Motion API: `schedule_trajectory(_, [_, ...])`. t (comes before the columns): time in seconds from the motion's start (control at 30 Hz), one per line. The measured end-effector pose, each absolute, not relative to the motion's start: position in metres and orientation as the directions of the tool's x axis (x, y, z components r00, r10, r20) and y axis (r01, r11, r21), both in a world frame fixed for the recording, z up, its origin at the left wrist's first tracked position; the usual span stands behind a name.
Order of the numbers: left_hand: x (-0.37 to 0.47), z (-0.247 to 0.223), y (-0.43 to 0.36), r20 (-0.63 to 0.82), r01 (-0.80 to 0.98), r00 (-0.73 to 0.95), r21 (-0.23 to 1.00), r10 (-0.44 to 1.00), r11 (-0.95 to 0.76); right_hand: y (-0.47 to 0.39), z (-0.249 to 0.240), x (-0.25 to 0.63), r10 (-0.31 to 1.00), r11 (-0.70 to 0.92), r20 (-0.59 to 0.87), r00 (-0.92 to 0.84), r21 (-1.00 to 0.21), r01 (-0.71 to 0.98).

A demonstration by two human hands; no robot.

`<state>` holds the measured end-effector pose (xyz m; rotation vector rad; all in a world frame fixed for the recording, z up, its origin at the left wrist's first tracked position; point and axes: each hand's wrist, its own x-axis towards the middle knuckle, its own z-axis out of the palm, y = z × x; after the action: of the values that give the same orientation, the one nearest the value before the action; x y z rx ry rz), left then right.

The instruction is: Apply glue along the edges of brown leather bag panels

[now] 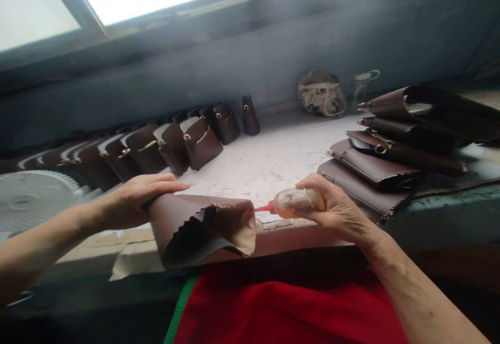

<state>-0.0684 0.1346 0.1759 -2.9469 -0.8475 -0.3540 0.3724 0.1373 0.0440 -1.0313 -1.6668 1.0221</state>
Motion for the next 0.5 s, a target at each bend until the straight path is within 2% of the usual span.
schedule_trajectory(0.07, [-0.070,0.175,0.135,0.231,0.539,0.819,0.001,0.525,-0.842,0.136,0.041,0.375,0.924,0.349,0.298,-0.240,-0.913,0.212])
schedule_trajectory(0.2, [-0.073,0.174,0.135,0.245,0.530,0.823,-0.001,0.513,-0.848,0.133,0.034,0.379,0.926,0.275,0.200,-0.319,-0.938,0.211])
schedule_trajectory(0.37, [-0.073,0.173,0.135,0.228,0.539,0.820,-0.001,0.525,-0.842,0.128,0.034,0.376,0.953,0.273,0.242,-0.184,-0.947,0.170])
schedule_trajectory(0.5, [-0.073,0.172,0.135,0.221,0.548,0.816,-0.002,0.534,-0.837,0.123,0.041,0.376,0.923,0.312,0.246,-0.295,-0.928,0.204])
